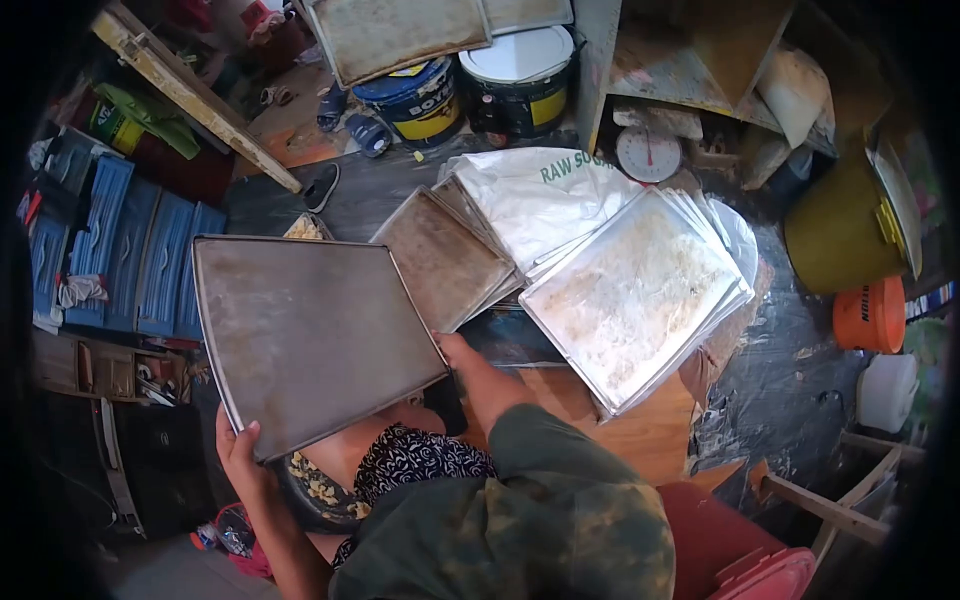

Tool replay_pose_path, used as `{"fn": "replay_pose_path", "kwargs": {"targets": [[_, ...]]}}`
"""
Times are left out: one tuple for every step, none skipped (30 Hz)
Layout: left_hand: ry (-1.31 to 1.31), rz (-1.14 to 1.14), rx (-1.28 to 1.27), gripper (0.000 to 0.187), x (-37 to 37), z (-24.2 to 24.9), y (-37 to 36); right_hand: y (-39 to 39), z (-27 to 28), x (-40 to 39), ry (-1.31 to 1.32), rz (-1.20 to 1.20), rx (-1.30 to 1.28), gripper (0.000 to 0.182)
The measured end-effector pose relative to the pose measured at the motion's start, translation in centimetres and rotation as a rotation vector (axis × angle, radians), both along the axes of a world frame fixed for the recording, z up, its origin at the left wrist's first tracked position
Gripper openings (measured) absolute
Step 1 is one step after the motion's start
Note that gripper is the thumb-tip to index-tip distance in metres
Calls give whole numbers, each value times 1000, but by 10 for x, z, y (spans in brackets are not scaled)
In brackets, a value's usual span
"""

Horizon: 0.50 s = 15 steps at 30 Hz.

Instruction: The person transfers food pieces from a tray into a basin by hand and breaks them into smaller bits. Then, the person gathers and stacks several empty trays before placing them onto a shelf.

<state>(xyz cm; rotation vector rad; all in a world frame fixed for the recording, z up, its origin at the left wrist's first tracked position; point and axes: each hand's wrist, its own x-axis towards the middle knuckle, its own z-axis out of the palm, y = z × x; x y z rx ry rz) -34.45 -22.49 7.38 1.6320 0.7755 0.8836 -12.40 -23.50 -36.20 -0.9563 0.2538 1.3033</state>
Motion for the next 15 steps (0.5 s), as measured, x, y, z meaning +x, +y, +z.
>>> {"fn": "replay_pose_path", "kwargs": {"targets": [[5, -3, -2, 52, 2, 2, -4, 2, -1, -1, 11, 76, 103, 56], [18, -18, -4, 53, 3, 4, -7, -1, -1, -4, 14, 75, 103, 56], [35, -25, -2, 53, 3, 7, -7, -1, -1, -11, 32, 7, 31, 56], [38, -17, 3, 53, 1, 6, -5, -2, 0, -15, 46, -59, -40, 56], [61, -33, 15, 53, -1, 4, -2, -8, -2, -15, 55, -72, -61, 50], [82, -50, 25, 54, -2, 2, 0, -12, -14, -15, 56, -65, -58, 50], [84, -44, 28, 54, -3, 2, 1, -17, -26, -16, 84, -84, -38, 47], [91, -35, 24, 54, -3, 1, 2, -23, -35, -15, 111, -103, -18, 44], [97, -25, 19, 54, -3, 1, 1, -33, -36, -15, 110, -96, -17, 44], [96, -17, 19, 54, -1, 1, 0, -45, -37, -15, 81, -92, 15, 42], [94, -3, 16, 53, 3, 1, -1, -51, -35, -15, 52, -89, 46, 40], [91, 9, 10, 53, 5, 1, -2, -53, -32, -14, 50, -82, 43, 40], [90, 15, 4, 53, 6, 0, -1, -55, -29, -11, 54, -60, 34, 43], [100, -22, 8, 53, 6, -2, 1, -56, -26, -7, 55, -37, 25, 45], [108, -59, 14, 53, 6, -3, 2, -57, -15, 1, 51, -27, 24, 45]]}}
